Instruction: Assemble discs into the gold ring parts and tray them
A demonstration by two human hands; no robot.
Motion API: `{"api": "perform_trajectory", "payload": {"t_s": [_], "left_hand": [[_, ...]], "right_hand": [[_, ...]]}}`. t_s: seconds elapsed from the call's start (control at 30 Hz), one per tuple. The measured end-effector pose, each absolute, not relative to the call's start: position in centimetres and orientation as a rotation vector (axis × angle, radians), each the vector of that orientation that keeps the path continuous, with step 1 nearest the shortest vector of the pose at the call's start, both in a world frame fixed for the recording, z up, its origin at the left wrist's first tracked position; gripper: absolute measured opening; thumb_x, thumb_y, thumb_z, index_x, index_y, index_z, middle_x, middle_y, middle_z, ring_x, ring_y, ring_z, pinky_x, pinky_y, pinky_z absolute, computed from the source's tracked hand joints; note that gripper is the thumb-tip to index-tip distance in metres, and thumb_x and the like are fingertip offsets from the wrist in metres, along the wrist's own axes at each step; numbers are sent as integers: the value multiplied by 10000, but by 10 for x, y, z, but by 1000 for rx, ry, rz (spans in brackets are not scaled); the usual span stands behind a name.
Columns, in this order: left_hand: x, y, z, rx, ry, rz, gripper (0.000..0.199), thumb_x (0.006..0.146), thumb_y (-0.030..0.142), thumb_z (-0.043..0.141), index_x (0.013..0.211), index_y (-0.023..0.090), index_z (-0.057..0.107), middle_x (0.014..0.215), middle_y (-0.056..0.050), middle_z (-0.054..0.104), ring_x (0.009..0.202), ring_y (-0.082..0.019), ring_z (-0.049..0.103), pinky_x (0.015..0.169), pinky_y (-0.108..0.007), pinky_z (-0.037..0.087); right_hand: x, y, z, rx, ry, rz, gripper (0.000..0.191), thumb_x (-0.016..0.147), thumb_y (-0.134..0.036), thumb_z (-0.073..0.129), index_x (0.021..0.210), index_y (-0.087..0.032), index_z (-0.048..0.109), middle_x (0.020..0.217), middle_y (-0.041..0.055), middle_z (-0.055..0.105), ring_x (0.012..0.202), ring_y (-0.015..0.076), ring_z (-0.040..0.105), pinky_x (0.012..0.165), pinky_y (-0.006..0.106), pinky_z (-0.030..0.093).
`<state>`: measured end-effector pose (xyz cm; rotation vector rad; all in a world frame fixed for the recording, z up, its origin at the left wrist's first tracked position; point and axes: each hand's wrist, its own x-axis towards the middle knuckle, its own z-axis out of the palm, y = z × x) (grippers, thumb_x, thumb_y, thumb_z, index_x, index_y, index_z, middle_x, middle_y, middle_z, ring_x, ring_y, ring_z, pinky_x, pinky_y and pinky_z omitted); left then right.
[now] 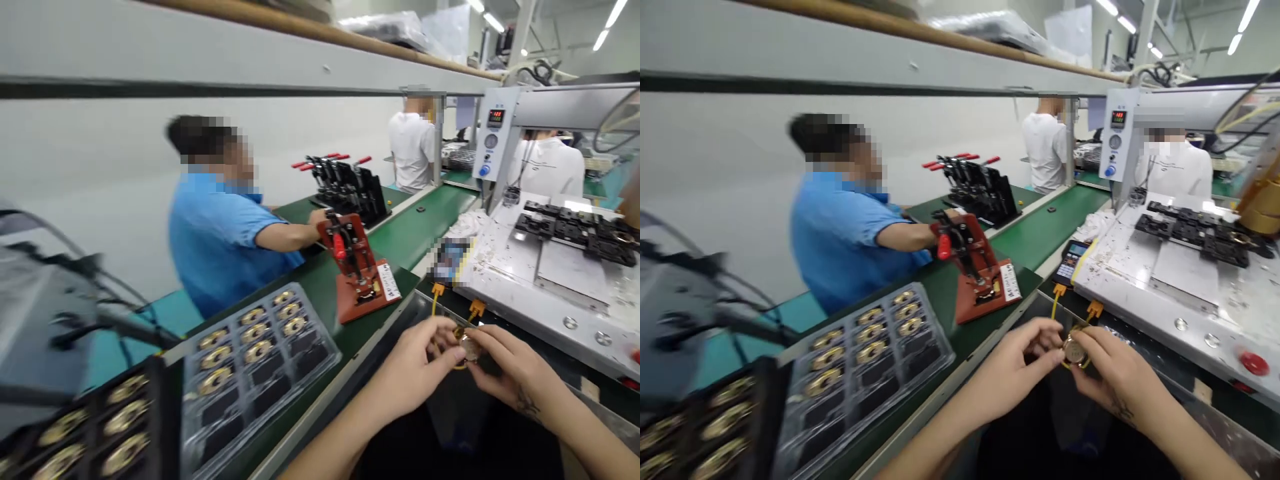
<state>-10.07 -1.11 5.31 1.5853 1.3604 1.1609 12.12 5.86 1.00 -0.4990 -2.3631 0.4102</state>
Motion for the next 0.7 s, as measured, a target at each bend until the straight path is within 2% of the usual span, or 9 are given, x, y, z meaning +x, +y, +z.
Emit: {"api": "perform_trajectory", "payload": {"t_s": [0.07, 0.13, 0.17, 0.23, 0.3, 0.37, 0.47, 0.6, 0.7], "left_hand": [[-133, -5, 82, 1829, 1530, 1418, 157, 956, 275, 715, 1100, 220, 688, 994, -54, 735, 884, -191, 682, 804, -311, 547], [-171, 5, 109, 2153, 1612, 1681, 72, 997, 272, 652, 968, 212, 678, 934, -58, 720, 877, -197, 661, 841, -342, 530], [-189, 11, 120, 2325, 1603, 1723, 139, 1013, 268, 615, 894, 211, 658, 874, -55, 707, 845, -199, 646, 836, -354, 520], [-220, 25, 132, 2622, 1583, 1597, 304, 1033, 276, 562, 734, 220, 581, 704, -24, 631, 707, -185, 579, 756, -345, 486], [-238, 37, 135, 2788, 1570, 1384, 447, 1034, 289, 547, 602, 234, 446, 558, 24, 483, 575, -164, 460, 650, -325, 415], [-245, 45, 140, 2783, 1579, 1327, 513, 1026, 299, 555, 563, 238, 344, 518, 51, 375, 525, -149, 380, 589, -315, 346], [-248, 56, 165, 2489, 1654, 1582, 480, 1033, 362, 563, 611, 232, 376, 572, 51, 407, 553, -139, 414, 578, -291, 338], [-279, 77, 208, 1970, 1590, 1950, 290, 1036, 444, 565, 852, 222, 540, 754, 16, 584, 696, -154, 584, 674, -269, 474], [-319, 72, 201, 1659, 1769, 1861, 211, 1037, 421, 513, 1075, 223, 573, 912, -19, 678, 817, -173, 670, 739, -280, 536]], "right_hand": [[108, 68, 17, -478, -2316, 435, 477, 973, -136, 630, 1425, -243, 524, 1159, 112, 680, 976, 226, 702, 833, 333, 605], [95, 76, 26, -465, -2280, 501, 424, 969, -157, 634, 1372, -251, 545, 1088, 86, 665, 867, 202, 674, 764, 320, 592], [88, 80, 31, -459, -2264, 523, 399, 971, -165, 630, 1352, -254, 552, 1056, 75, 656, 829, 192, 657, 739, 316, 583], [78, 85, 38, -451, -2234, 543, 360, 975, -173, 620, 1321, -258, 565, 991, 52, 634, 781, 182, 632, 704, 309, 565], [69, 88, 41, -458, -2216, 556, 338, 978, -181, 617, 1304, -261, 579, 930, 31, 613, 754, 178, 616, 681, 306, 547], [59, 92, 41, -475, -2201, 584, 330, 977, -190, 622, 1297, -262, 590, 907, 20, 607, 748, 177, 612, 680, 306, 537], [38, 102, 41, -487, -2189, 626, 302, 965, -209, 638, 1262, -250, 610, 869, 6, 599, 725, 170, 600, 673, 301, 524], [-3, 116, 42, -444, -2215, 664, 232, 940, -233, 656, 1171, -217, 639, 824, -5, 576, 694, 161, 576, 651, 291, 498], [-27, 122, 31, -420, -2240, 707, 215, 936, -230, 648, 1150, -207, 649, 849, 1, 575, 736, 163, 580, 666, 283, 486]]}}
